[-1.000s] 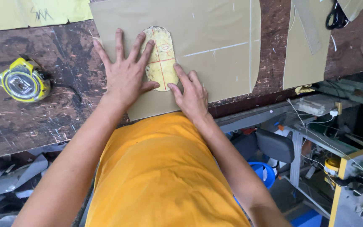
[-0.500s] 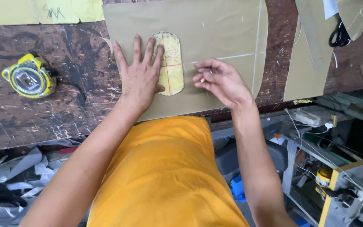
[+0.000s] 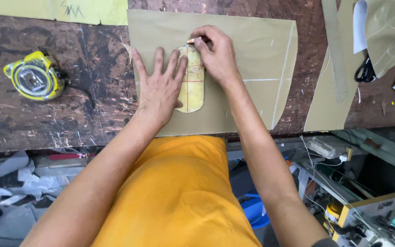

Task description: The person measures a piece of cardboard with a tape measure and marks lines with a pencil. They then place a small template on the cardboard and trace its outline, repeating the process to create multiple marked sections.

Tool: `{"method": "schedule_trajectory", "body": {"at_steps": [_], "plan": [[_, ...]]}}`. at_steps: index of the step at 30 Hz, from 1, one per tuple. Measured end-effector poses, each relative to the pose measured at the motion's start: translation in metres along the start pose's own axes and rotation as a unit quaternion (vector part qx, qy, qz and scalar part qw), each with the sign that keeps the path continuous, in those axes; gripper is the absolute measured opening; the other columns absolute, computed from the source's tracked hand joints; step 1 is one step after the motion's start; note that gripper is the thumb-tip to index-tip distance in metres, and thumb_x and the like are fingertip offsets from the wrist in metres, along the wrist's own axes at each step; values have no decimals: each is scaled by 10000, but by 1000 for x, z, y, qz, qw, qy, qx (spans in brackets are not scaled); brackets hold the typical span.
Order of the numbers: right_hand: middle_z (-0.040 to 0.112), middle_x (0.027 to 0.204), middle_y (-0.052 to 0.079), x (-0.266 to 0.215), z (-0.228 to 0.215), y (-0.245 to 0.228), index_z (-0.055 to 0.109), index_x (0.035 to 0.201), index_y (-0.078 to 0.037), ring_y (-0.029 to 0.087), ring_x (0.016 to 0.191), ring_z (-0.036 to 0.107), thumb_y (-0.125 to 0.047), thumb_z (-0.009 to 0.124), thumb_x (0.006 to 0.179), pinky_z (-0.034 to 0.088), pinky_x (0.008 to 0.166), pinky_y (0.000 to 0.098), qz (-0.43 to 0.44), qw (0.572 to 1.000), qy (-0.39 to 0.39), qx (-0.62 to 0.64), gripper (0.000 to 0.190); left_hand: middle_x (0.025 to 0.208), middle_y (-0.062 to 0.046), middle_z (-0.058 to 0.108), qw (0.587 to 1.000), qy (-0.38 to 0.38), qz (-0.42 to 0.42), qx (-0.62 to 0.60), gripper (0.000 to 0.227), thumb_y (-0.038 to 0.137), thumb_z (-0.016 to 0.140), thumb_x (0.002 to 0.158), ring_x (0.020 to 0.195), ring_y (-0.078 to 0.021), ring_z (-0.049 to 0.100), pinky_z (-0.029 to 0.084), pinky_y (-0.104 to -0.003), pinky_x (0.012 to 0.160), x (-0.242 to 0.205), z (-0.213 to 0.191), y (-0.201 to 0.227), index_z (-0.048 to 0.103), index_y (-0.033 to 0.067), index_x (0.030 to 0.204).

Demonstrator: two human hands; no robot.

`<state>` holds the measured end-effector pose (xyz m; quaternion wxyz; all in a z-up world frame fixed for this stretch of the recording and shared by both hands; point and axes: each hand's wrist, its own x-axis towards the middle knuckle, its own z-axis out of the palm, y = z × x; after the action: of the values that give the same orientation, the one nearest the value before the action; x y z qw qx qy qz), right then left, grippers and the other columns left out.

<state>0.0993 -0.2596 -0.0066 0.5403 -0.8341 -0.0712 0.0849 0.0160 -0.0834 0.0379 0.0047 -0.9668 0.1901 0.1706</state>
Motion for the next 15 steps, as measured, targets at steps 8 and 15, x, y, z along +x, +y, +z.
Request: {"method": "schedule_trajectory", "body": {"at_steps": [8,15], "plan": [[689,924,94,-4,2,-1,677,1018,-5,191,773,672,14,742,924,537,715,318,-68,992,-3,-106,115,1649,-88,328,1000,7,5,-18,1246,505,885,597,1514,-387,238,70,-832,1069,-3,5,0,295,139,1632],[665,953,130,-8,4,-12,656,1016,-1,293,839,693,19,727,925,543,758,378,-116,984,-3,-137,117,1648,-89,299,1000,-16,6,0,1259,521,878,605,1508,-395,223,85,-841,1049,1,5,1,259,147,1636]]}}
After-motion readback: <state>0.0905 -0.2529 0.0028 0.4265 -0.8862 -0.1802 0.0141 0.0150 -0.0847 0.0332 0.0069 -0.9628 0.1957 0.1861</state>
